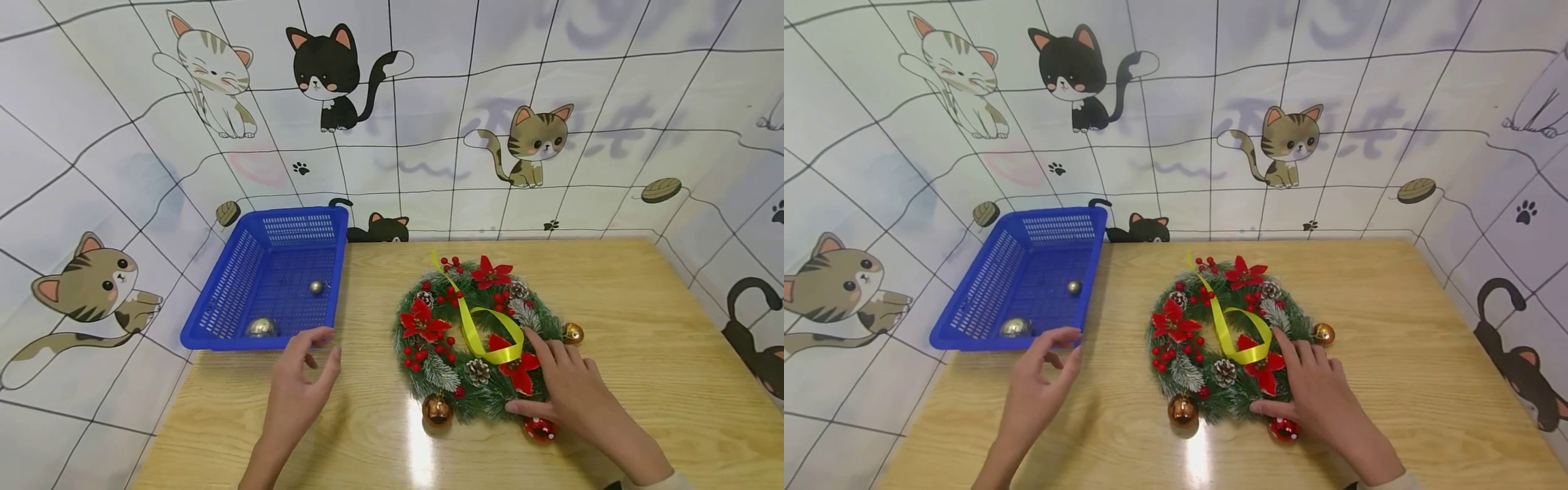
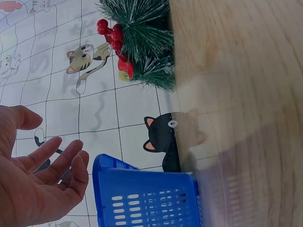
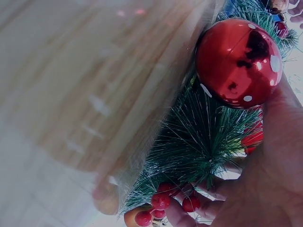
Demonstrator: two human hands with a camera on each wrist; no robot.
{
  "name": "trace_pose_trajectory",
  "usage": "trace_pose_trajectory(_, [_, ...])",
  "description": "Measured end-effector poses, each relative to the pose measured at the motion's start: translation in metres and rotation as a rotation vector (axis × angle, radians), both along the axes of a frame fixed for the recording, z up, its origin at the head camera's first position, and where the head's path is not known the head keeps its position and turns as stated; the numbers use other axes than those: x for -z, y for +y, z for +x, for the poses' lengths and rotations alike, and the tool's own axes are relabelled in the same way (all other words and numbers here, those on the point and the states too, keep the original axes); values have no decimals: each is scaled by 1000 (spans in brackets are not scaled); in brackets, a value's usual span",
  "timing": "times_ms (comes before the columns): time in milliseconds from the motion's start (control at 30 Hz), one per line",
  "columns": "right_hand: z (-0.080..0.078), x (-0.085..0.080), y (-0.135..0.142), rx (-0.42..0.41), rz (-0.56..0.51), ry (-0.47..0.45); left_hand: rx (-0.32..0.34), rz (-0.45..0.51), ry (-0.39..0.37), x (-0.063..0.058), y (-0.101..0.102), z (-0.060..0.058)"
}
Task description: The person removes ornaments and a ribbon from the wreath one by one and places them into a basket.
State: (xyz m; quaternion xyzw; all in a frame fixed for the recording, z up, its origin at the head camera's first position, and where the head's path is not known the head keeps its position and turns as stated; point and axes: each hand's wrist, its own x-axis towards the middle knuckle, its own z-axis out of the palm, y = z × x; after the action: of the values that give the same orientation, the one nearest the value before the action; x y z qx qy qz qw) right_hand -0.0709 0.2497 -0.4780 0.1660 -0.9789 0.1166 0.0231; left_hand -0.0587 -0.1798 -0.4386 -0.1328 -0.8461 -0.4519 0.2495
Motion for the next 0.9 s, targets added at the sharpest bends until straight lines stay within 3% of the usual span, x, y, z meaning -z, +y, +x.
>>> trace_pose_trajectory(567, [3,0,-2,6,-4,24,24,-27,-162,9,25,4])
trace_pose_trajectory(900, [4,1,-3,4,20,45,68,-64,-187,17,42,7])
